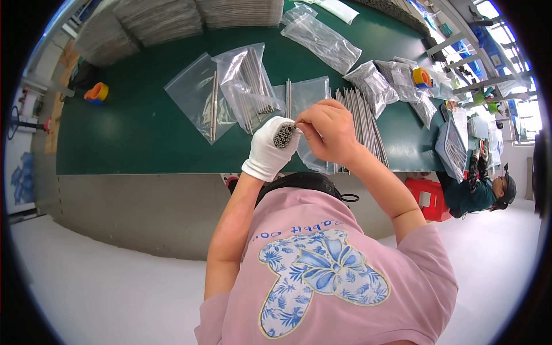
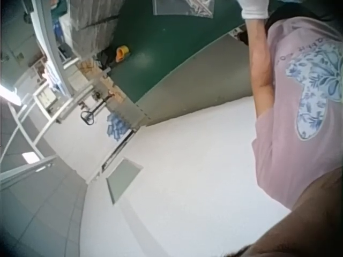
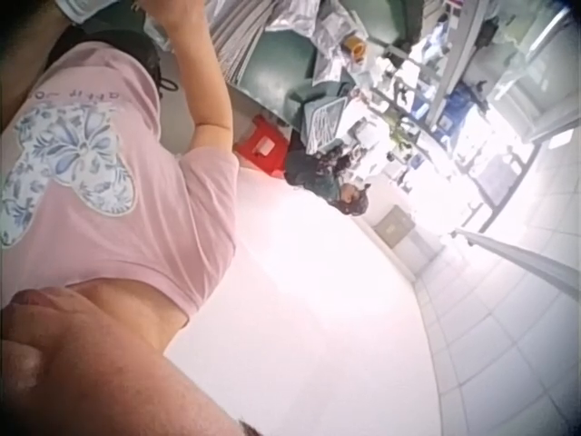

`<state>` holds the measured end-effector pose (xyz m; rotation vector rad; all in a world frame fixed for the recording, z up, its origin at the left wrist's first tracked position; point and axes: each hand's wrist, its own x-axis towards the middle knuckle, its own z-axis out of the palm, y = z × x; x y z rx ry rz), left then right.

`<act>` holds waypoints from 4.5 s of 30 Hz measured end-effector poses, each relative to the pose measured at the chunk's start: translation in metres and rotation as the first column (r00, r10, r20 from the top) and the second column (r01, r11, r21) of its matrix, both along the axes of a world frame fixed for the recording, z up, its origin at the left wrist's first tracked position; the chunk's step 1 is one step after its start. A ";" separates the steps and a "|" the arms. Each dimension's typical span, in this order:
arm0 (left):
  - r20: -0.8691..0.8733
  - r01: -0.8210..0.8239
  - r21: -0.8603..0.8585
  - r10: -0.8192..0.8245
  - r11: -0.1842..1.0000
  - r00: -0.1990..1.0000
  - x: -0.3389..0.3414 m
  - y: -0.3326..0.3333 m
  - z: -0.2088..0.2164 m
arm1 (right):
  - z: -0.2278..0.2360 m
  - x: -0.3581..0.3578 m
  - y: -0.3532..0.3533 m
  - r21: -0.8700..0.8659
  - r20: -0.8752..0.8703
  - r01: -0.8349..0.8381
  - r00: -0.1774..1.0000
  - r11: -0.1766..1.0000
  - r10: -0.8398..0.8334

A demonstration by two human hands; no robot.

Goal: Packaging metal rods into small plastic bags at a workstation.

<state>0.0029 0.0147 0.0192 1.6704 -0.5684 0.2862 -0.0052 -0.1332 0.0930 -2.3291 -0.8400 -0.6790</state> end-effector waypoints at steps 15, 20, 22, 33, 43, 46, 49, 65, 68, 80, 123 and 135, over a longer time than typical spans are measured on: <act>0.222 -0.099 -0.028 0.103 0.995 0.970 0.002 -0.004 -0.007 | 0.015 -0.003 0.009 0.287 0.010 0.038 0.999 0.957 -0.043; 0.149 -0.092 -0.003 0.091 0.996 0.985 0.001 -0.003 -0.008 | 0.026 -0.002 0.003 0.386 -0.230 0.125 0.973 0.914 -0.036; 0.141 -0.089 -0.014 0.090 0.996 0.986 0.002 -0.002 -0.008 | 0.012 -0.001 -0.008 0.122 -0.350 0.108 0.935 0.987 -0.059; 0.085 -0.078 0.030 0.076 0.996 0.994 0.006 -0.006 -0.011 | 0.032 0.010 -0.009 -0.060 0.003 0.141 0.990 0.988 -0.141; 0.087 -0.055 0.053 0.050 0.997 0.995 0.007 -0.008 -0.022 | 0.136 0.001 -0.118 0.305 0.112 0.446 0.861 0.842 -0.496; 0.052 -0.017 0.030 0.015 0.999 0.999 0.008 -0.011 -0.024 | 0.070 0.015 -0.129 0.065 0.169 0.578 0.797 0.813 -0.580; 0.019 -0.023 0.012 0.023 1.000 1.000 0.007 -0.013 -0.020 | -0.001 0.031 -0.147 -0.117 0.312 0.562 0.803 0.819 -0.507; -0.209 -0.025 -0.019 0.020 1.000 0.978 0.006 0.006 -0.023 | -0.181 -0.123 -0.135 -0.332 -0.072 0.607 0.747 0.722 -0.661; -0.092 -0.092 -0.046 0.087 0.995 0.992 0.004 0.001 -0.020 | -0.155 -0.110 -0.116 -0.386 -0.267 0.671 0.576 0.634 -0.772; -0.142 -0.094 -0.001 0.093 0.996 0.986 -0.003 0.009 -0.009 | -0.007 -0.014 -0.004 0.285 -0.283 0.155 0.956 0.946 -0.071; -0.106 -0.101 0.006 0.101 0.995 0.989 -0.004 0.007 -0.010 | 0.003 0.005 0.007 0.141 -0.133 -0.022 0.990 0.990 0.041; -0.068 -0.102 0.045 0.105 0.994 0.992 -0.002 0.007 -0.011 | 0.010 0.005 0.010 -0.009 -0.033 -0.003 0.999 1.000 0.003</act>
